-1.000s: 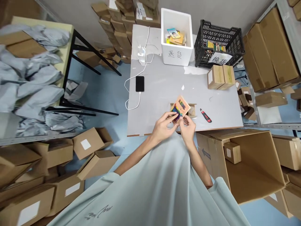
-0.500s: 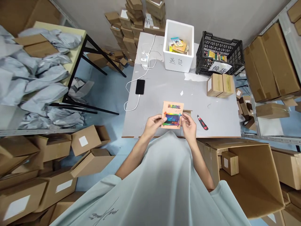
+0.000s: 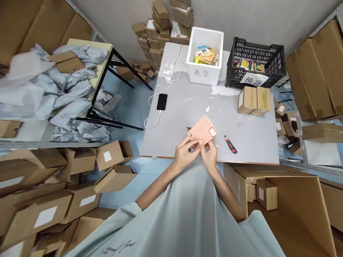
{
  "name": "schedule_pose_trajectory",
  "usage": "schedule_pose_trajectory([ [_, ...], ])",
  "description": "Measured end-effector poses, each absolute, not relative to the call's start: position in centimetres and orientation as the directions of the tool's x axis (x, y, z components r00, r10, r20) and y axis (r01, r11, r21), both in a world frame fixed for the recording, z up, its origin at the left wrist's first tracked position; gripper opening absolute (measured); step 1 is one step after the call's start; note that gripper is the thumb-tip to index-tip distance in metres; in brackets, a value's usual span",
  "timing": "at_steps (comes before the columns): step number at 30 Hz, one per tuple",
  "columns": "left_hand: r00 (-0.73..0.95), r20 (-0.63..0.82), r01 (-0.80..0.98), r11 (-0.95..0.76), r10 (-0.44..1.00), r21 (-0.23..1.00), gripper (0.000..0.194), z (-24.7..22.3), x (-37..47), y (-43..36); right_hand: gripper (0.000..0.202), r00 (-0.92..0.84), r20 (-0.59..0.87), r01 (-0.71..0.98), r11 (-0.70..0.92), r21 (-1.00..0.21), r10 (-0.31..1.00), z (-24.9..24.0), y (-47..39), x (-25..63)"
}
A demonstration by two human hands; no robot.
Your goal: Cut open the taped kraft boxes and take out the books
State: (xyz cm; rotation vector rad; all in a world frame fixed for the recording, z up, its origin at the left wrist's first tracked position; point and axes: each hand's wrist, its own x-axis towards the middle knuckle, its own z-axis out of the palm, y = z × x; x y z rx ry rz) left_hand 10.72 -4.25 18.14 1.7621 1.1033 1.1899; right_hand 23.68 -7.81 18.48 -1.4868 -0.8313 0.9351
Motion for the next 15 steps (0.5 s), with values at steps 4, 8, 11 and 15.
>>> schedule_pose_trajectory([
  [4,0.175,0.138,0.276,-0.183,0.975,0.944,0.049,18.5,10.0,-2.5,0.054,0.419,-0.123,-0.019,-0.127,-0.992,0.900,18.8,-7.5,26.2],
  [8,0.253,-0.164,0.097,0.144,0.953,0.985,0.059,18.6,8.9,-0.6,0.055,0.342,-0.142,-0.062,-0.129,-0.990,0.929,19.3,-7.5,28.1],
  [11,0.364,-0.290,-0.017,0.317,0.885,0.948,0.065,18.8,8.8,-0.5,0.055,0.295,-0.157,-0.064,-0.144,-0.988,0.942,19.2,-7.4,28.5],
  [15,0.267,-0.291,-0.034,0.311,0.919,0.950,0.063,18.9,8.9,-0.7,0.058,0.358,-0.148,-0.044,-0.142,-0.989,0.922,18.3,-6.9,28.5],
])
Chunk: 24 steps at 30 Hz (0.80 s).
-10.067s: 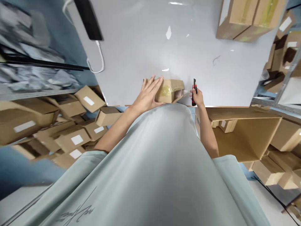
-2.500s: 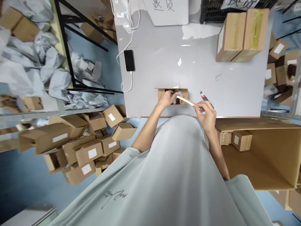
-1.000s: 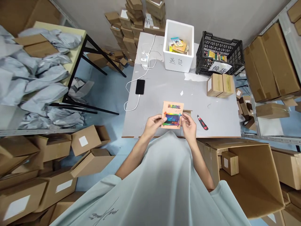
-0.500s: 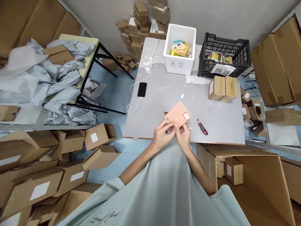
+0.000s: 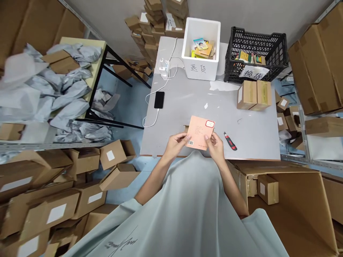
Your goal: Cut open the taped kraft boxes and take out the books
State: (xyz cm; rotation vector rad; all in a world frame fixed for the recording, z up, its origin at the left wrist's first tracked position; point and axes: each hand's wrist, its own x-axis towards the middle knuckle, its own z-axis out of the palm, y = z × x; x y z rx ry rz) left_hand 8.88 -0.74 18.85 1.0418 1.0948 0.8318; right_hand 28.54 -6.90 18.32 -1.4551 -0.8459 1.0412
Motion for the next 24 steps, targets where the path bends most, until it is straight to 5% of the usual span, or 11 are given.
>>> schedule_pose_trajectory([
  [3,0.142,-0.200,0.011,0.200,0.969,0.980,0.056,18.7,8.8,-0.3,0.059,0.500,-0.110,0.014,-0.135,-0.991,0.859,18.0,-6.7,28.5],
  [7,0.030,0.017,0.201,-0.023,0.999,0.979,0.040,18.5,9.3,-0.4,0.055,0.388,-0.139,-0.015,-0.144,-0.989,0.911,18.4,-6.9,27.3],
  [14,0.257,0.366,0.380,-0.442,0.894,0.813,0.027,17.8,11.1,-3.4,0.051,0.397,-0.165,-0.104,-0.135,-0.985,0.903,18.8,-6.7,24.5],
  [18,0.285,0.306,0.292,-0.386,0.908,0.875,0.033,18.0,10.6,-2.6,0.050,0.453,-0.134,-0.076,-0.111,-0.991,0.881,18.9,-6.7,25.9],
  [21,0.165,0.143,0.216,-0.178,0.976,0.960,0.045,18.3,9.2,-0.6,0.053,0.428,-0.133,-0.053,-0.122,-0.991,0.894,19.3,-6.9,27.5],
  [24,0.250,-0.096,0.065,0.082,0.963,0.995,0.055,18.5,8.0,1.2,0.052,0.376,-0.154,-0.060,-0.141,-0.988,0.914,19.6,-7.0,28.5],
])
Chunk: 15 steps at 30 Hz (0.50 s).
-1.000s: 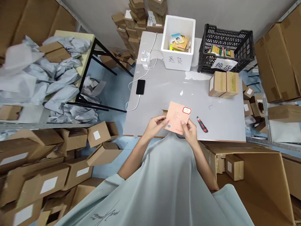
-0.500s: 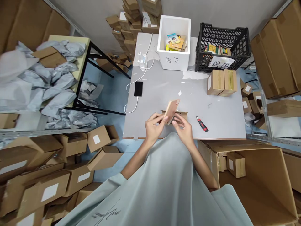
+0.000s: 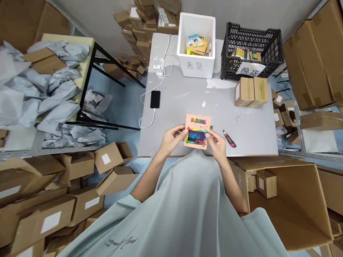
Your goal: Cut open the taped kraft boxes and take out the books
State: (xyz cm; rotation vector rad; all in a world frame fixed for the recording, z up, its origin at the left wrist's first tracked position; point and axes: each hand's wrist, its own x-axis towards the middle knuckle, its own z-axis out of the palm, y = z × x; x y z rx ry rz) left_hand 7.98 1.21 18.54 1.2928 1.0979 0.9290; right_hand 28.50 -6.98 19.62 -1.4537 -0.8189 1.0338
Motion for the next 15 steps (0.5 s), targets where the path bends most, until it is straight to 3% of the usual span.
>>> schedule_pose_trajectory([
  [3,0.360,-0.218,-0.048,0.252,0.907,0.967,0.058,18.6,7.5,1.8,0.051,0.368,-0.154,-0.075,-0.135,-0.988,0.917,19.5,-6.9,28.8],
  [6,0.337,-0.206,-0.049,0.236,0.919,0.970,0.056,18.5,7.4,1.7,0.053,0.370,-0.155,-0.058,-0.143,-0.988,0.916,18.9,-6.8,28.7],
  [10,0.296,-0.055,0.026,0.049,0.954,0.998,0.046,18.1,7.0,1.8,0.044,0.381,-0.092,0.005,-0.102,-0.995,0.920,18.8,-6.8,28.9],
  [15,0.296,0.285,0.171,-0.345,0.912,0.923,0.018,18.0,5.6,2.4,0.022,0.348,0.103,0.179,0.042,-0.983,0.932,19.8,-7.0,29.5],
])
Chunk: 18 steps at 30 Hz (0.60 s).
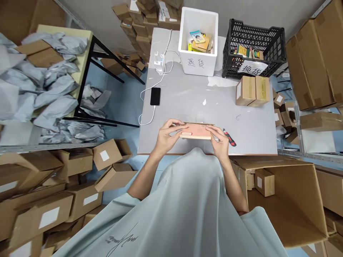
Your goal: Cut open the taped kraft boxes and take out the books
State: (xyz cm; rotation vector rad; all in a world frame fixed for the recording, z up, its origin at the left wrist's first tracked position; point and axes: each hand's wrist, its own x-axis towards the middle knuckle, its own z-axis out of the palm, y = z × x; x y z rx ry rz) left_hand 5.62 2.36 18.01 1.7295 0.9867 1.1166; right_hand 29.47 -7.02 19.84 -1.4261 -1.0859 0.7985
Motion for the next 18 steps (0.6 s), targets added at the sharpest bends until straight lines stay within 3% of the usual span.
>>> schedule_pose_trajectory([
  [3,0.357,0.381,0.215,-0.472,0.853,0.855,0.016,18.4,5.0,2.5,0.019,0.348,0.156,0.225,0.079,-0.971,0.924,20.4,-7.3,29.6],
  [6,0.372,0.382,0.201,-0.476,0.846,0.856,0.018,19.1,5.0,2.2,0.021,0.347,0.161,0.274,0.064,-0.960,0.924,20.8,-7.5,29.7],
  [10,0.293,0.251,0.173,-0.309,0.923,0.935,0.034,19.8,5.5,1.5,0.029,0.394,0.106,0.280,-0.009,-0.960,0.913,20.5,-7.5,29.7],
  [14,0.252,0.080,0.097,-0.107,0.964,0.990,0.049,19.9,5.9,1.1,0.045,0.460,0.030,0.164,-0.051,-0.985,0.888,19.8,-7.6,29.5],
  [18,0.266,0.070,0.078,-0.094,0.961,0.993,0.039,19.9,5.8,1.0,0.028,0.418,0.045,0.167,-0.028,-0.986,0.907,19.9,-7.8,29.5],
])
